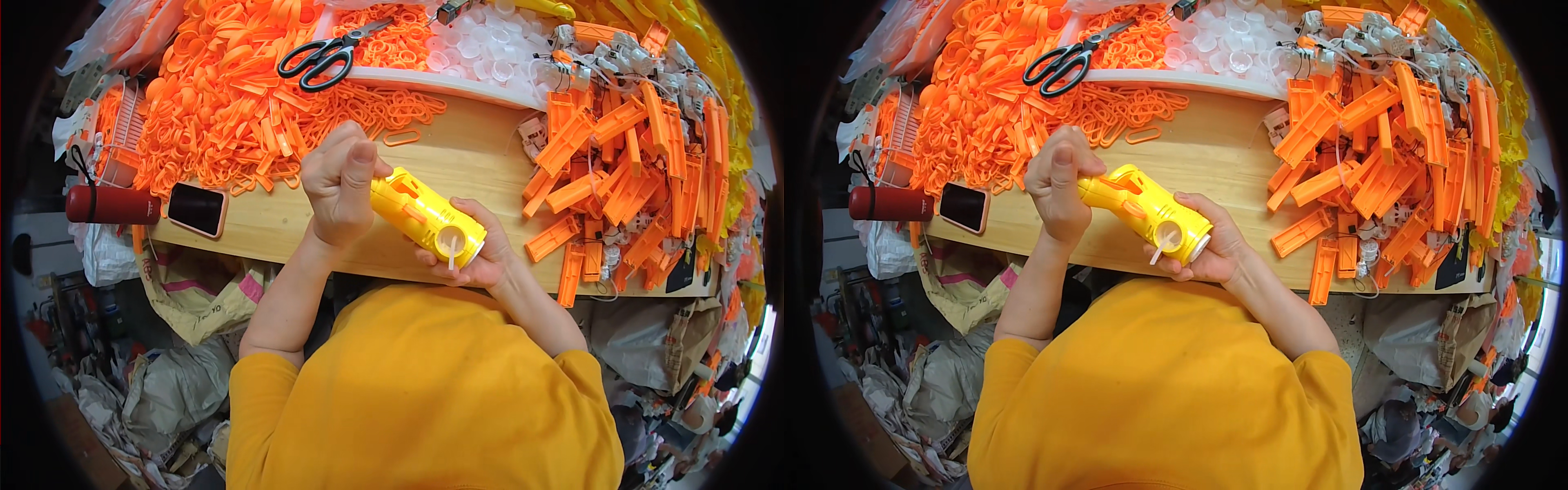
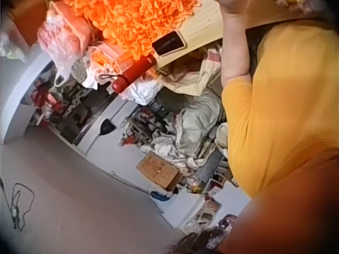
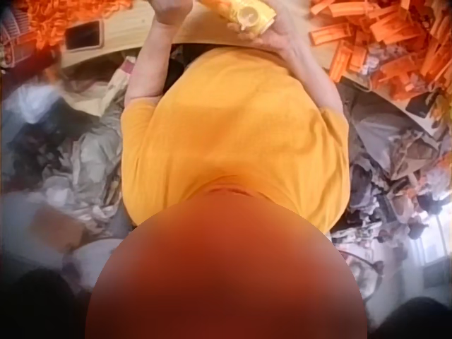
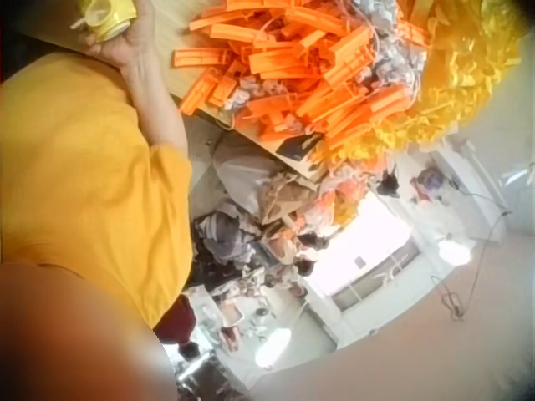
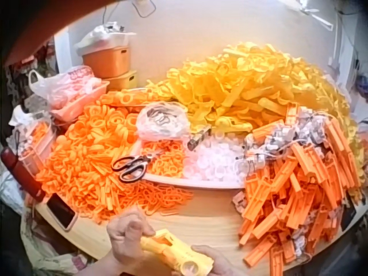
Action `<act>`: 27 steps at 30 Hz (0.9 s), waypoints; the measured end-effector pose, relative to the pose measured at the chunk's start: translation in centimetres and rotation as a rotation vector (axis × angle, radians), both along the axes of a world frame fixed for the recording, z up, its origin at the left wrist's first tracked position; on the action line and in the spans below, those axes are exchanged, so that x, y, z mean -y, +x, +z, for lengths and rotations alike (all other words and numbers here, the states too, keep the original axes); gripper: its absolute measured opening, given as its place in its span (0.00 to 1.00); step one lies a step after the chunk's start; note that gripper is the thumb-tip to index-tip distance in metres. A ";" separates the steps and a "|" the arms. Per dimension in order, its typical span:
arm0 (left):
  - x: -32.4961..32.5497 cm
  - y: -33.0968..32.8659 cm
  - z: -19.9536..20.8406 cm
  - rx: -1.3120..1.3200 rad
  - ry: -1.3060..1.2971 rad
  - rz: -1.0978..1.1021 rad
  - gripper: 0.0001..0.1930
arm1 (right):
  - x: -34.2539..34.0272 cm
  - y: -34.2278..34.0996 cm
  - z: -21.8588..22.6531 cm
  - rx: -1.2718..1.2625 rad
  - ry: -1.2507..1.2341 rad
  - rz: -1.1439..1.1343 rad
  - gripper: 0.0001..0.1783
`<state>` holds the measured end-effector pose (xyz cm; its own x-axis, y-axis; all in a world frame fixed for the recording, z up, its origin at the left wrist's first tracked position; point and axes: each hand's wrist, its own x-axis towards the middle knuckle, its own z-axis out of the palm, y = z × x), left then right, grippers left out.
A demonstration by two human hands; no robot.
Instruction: Assemble a yellow plastic toy gun by fitting internal gears and mechanisms into the shell and joining parts.
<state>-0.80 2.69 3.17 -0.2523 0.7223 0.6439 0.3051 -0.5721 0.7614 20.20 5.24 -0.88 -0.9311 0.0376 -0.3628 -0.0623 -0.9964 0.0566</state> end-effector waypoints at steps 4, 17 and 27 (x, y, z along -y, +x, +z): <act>0.0 -0.2 -0.7 0.013 0.025 0.001 0.22 | 0.2 -0.1 -0.2 -0.059 -0.030 0.019 0.32; 0.2 -0.2 -0.6 0.120 -0.003 -0.030 0.30 | 0.9 -0.3 1.0 0.092 0.132 -0.076 0.38; -0.2 2.4 0.0 0.518 0.056 -0.200 0.29 | 0.9 0.3 -0.9 0.013 0.289 -0.091 0.39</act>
<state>1.61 2.85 3.20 -0.4072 0.7571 0.5109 -0.2195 -0.6241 0.7499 20.52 4.31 -1.83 -0.9146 0.2244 -0.3365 -0.1511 -0.9613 -0.2303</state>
